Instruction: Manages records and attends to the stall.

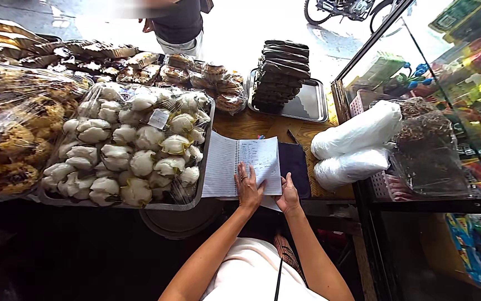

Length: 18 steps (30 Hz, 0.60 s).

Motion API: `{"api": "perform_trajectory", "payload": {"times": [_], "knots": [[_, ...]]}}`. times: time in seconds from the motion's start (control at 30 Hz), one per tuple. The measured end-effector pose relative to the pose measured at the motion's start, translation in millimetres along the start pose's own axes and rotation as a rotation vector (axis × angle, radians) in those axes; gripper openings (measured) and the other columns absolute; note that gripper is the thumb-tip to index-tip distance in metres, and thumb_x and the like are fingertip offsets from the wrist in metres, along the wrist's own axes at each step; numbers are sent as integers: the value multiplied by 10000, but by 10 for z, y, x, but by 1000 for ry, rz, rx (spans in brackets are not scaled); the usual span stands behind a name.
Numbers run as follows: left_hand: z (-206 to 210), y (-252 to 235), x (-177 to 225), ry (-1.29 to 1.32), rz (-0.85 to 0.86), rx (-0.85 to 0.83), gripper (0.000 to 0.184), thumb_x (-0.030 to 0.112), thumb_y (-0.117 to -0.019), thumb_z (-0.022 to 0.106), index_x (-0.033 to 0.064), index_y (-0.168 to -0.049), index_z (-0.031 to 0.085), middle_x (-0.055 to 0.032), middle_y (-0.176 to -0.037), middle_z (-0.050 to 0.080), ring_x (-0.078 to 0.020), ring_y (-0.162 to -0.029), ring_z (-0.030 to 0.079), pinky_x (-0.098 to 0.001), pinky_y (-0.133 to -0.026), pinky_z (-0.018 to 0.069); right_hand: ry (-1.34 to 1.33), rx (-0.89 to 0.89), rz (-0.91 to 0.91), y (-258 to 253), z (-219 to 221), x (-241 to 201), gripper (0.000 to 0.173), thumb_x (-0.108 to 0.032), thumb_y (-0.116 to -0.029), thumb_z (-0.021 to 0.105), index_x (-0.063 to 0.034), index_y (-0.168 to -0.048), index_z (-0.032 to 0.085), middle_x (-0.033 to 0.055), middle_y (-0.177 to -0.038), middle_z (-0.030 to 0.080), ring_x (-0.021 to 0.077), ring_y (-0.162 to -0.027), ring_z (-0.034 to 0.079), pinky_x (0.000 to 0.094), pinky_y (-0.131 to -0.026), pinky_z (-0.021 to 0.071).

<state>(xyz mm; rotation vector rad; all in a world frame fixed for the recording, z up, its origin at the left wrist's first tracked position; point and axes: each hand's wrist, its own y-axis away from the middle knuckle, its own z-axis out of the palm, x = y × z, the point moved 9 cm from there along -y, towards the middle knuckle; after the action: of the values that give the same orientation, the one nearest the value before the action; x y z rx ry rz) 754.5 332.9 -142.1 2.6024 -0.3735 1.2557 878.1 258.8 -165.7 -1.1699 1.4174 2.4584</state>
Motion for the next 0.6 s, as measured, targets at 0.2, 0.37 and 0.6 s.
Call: {"api": "perform_trajectory", "payload": {"times": [0.2,0.37,0.6], "knots": [[-816,713,83,150,362,538,595,79,-983,505,-124,-1515,333,-348,-1616,240,-393,-1530,266,-443,-1237,262,-21,-2,9,1,3,-13,667,-519,-1110,148,-15,-1363,505,162,-1120,670,220,-960,682,368,-792,576],[-431,890,670,-42,826,327,393,266,-1065,473,60,-1394,536,-152,-1516,505,-226,-1472,411,-430,-1239,221,-18,3,-10,-1,-1,-14,637,-503,-1116,162,-10,-1328,506,147,-1054,672,200,-900,687,352,-755,585],[-157,229,119,-15,226,135,1254,577,-752,801,-198,-1532,198,-395,-1626,138,-493,-1548,136,-620,-1243,136,-32,12,1,-6,-15,8,647,-512,-1112,160,-20,-1354,503,156,-1098,662,210,-943,675,356,-786,572]]}}
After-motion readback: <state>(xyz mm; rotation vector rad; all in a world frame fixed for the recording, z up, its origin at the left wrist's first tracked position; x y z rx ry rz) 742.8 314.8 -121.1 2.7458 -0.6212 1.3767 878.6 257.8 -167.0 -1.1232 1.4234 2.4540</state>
